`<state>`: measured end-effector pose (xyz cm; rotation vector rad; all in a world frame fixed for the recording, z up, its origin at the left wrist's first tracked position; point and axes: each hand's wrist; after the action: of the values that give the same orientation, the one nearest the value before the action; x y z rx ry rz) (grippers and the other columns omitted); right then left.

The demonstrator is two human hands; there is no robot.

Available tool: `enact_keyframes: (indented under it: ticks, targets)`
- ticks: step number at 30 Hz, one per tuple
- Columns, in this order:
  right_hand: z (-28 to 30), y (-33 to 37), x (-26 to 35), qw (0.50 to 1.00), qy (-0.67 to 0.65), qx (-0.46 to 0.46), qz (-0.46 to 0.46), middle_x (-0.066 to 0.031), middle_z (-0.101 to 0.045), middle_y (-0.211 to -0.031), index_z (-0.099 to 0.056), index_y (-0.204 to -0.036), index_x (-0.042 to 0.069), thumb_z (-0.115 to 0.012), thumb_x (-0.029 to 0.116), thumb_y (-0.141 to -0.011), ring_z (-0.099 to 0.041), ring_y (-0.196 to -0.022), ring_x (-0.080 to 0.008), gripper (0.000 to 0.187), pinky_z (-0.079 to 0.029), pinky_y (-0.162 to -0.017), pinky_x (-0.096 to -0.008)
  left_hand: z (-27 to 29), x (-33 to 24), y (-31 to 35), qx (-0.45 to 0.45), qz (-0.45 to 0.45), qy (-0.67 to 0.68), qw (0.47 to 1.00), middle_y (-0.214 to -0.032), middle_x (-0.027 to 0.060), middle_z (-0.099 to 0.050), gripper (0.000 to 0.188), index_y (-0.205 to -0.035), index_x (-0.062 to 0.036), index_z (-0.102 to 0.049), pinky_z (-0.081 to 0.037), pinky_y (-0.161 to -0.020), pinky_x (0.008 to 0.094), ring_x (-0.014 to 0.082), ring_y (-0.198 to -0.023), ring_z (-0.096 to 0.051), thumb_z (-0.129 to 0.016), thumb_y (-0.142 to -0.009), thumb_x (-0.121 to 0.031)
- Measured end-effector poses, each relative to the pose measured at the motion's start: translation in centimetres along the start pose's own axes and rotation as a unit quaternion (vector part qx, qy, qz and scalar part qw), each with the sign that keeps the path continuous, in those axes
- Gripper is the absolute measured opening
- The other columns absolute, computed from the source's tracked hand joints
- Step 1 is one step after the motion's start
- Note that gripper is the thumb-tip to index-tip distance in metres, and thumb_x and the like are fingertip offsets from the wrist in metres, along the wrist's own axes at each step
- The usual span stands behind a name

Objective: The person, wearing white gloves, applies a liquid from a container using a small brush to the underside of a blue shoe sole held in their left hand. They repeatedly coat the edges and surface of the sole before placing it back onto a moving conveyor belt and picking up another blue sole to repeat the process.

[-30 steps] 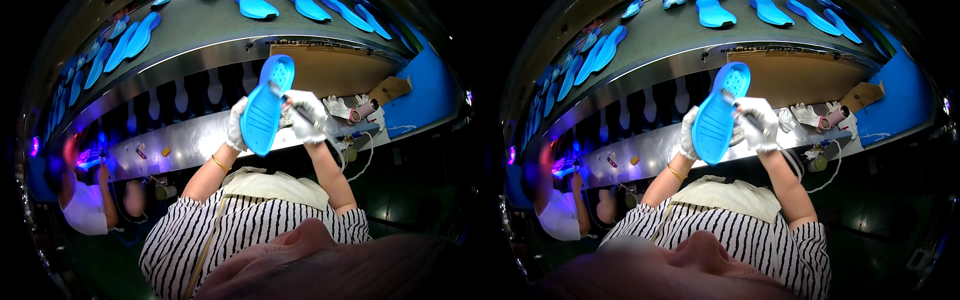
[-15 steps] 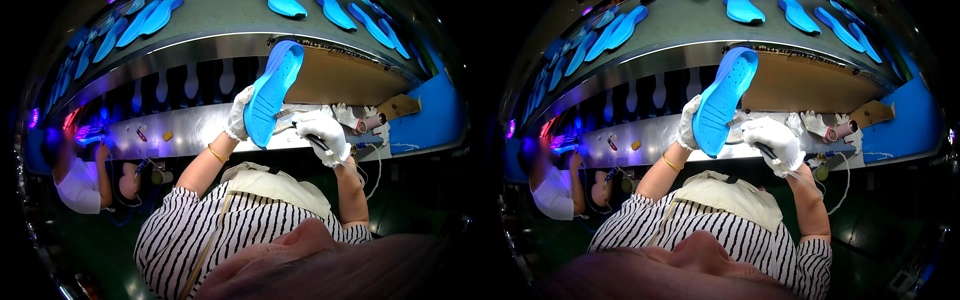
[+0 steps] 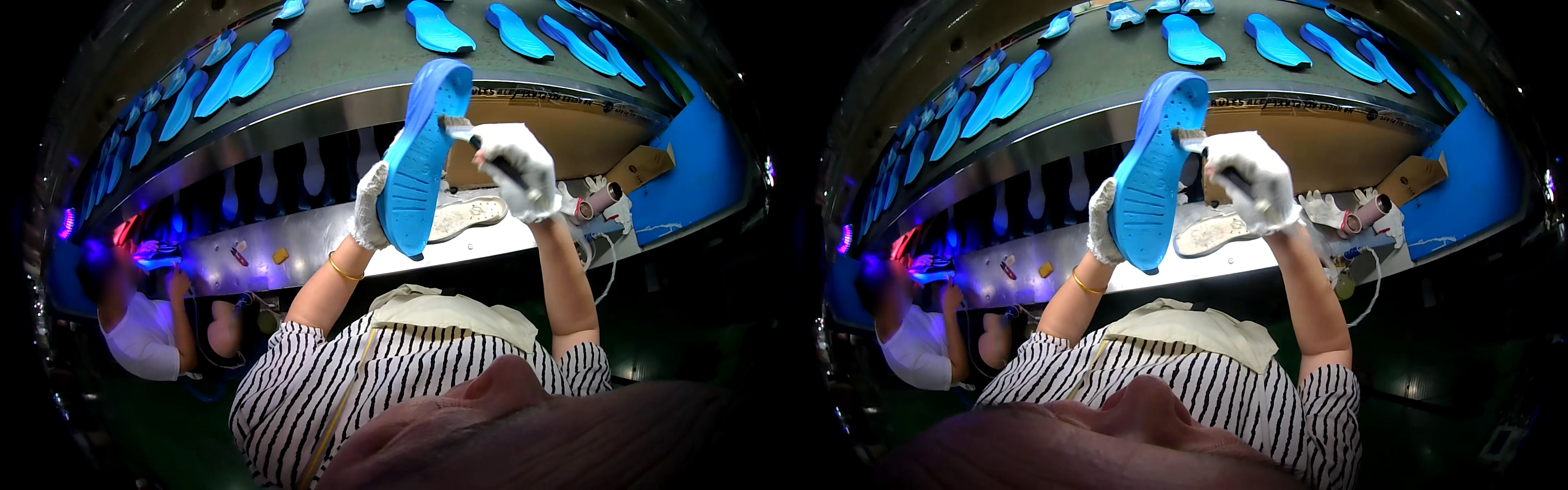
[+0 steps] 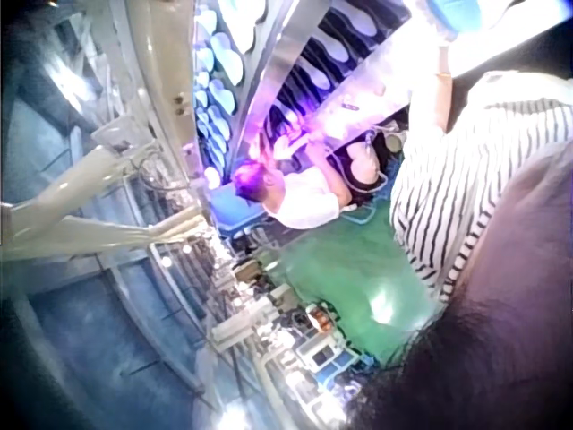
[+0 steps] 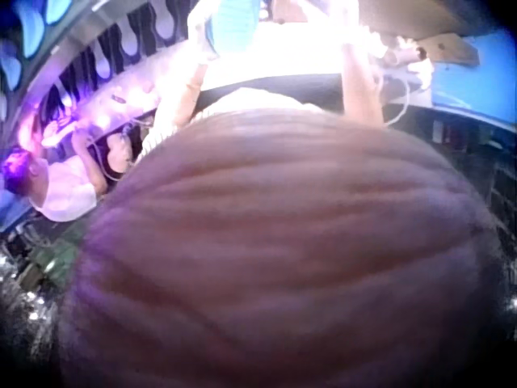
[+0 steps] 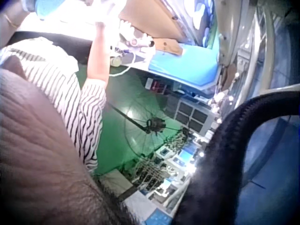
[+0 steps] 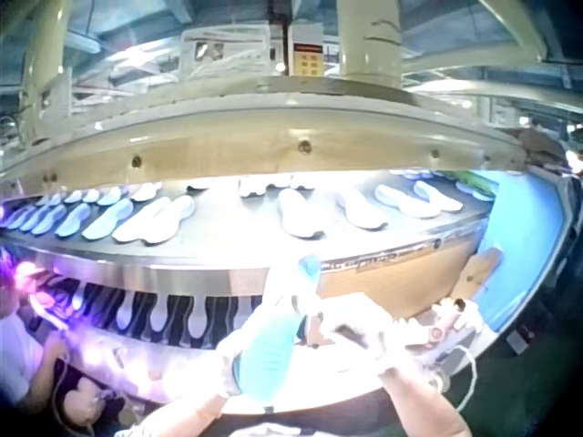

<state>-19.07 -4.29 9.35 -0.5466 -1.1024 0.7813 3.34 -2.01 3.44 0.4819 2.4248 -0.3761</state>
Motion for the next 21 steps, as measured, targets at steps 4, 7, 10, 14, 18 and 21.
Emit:
enact_keyframes:
  ticks: [4,7,10,14,18,21]
  targets:
    - [0.7,1.9,1.6,0.998,-0.033,0.041,0.025,-0.009,-0.066,-0.083,-0.062,-0.079,0.002,-0.068,-0.014,-0.071,-0.064,-0.08,-0.018,0.018,-0.052,-0.072,-0.0293,0.5,-3.4,-1.0,0.007,-0.061,-0.061,0.996,-0.115,0.0269,-0.057,0.078,-0.139,0.0015,-0.034,-0.054,-0.088,0.0427,0.0353,-0.098,-0.064,-0.058,-0.086,-0.051]
    - [1.1,5.2,-0.3,0.978,-0.179,-0.054,-0.091,-0.0089,-0.068,-0.091,-0.063,-0.092,0.002,-0.067,-0.015,-0.076,-0.066,-0.082,-0.0138,0.023,-0.054,-0.076,-0.0252,-1.1,-8.2,-5.4,0.007,-0.097,-0.048,0.994,-0.109,0.0297,-0.059,0.081,-0.137,0.0054,-0.035,-0.05,-0.09,0.0496,0.0411,-0.095,-0.063,-0.036,-0.09,-0.061]
    - [0.6,6.3,-0.1,0.98,-0.135,-0.074,-0.124,-0.0102,-0.066,-0.095,-0.061,-0.09,0.001,-0.064,-0.017,-0.077,-0.066,-0.083,-0.0141,0.022,-0.055,-0.075,-0.0261,3.0,-14.2,-11.6,-0.149,-0.173,-0.096,0.969,-0.118,0.0186,-0.061,0.057,-0.131,0.0029,-0.046,-0.045,-0.096,0.0435,0.0312,-0.108,-0.058,-0.038,-0.096,-0.041]
    - [0.0,9.4,-1.6,0.984,-0.083,-0.079,-0.137,-0.0063,-0.062,-0.096,-0.06,-0.089,0.004,-0.069,-0.012,-0.077,-0.06,-0.086,-0.0131,0.022,-0.05,-0.075,-0.0256,9.6,-16.9,-14.3,-0.31,-0.221,-0.705,0.599,-0.122,0.0222,-0.058,0.042,-0.126,-0.003,-0.056,-0.042,-0.1,0.0387,0.0305,-0.112,-0.056,-0.052,-0.086,-0.017]
    - [1.0,12.2,-2.6,0.955,-0.14,-0.098,-0.243,-0.0077,-0.063,-0.101,-0.056,-0.097,0.005,-0.068,-0.006,-0.082,-0.058,-0.088,-0.0123,0.022,-0.048,-0.079,-0.0257,11.1,-19.1,-10.9,-0.172,-0.32,-0.873,0.325,-0.123,0.0187,-0.057,0.043,-0.123,-0.0079,-0.057,-0.039,-0.102,0.0449,0.0341,-0.116,-0.051,-0.053,-0.081,-0.015]
    - [1.6,12.5,-3.2,0.952,-0.178,-0.12,-0.216,-0.0096,-0.064,-0.103,-0.056,-0.096,0.004,-0.068,-0.005,-0.083,-0.061,-0.085,-0.0125,0.02,-0.05,-0.075,-0.0255,10.5,-23.2,-8.4,-0.156,-0.262,-0.947,0.104,-0.136,0.0066,-0.046,0.054,-0.13,-0.0192,-0.05,-0.027,-0.103,0.06,0.0295,-0.128,-0.037,-0.059,-0.078,-0.023]
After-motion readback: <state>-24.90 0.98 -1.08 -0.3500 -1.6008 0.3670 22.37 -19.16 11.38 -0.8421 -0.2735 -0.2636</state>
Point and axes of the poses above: each hand's wrist, its own y-axis away from the middle knuckle, its own z-axis out of the back of the hand, x = y × z
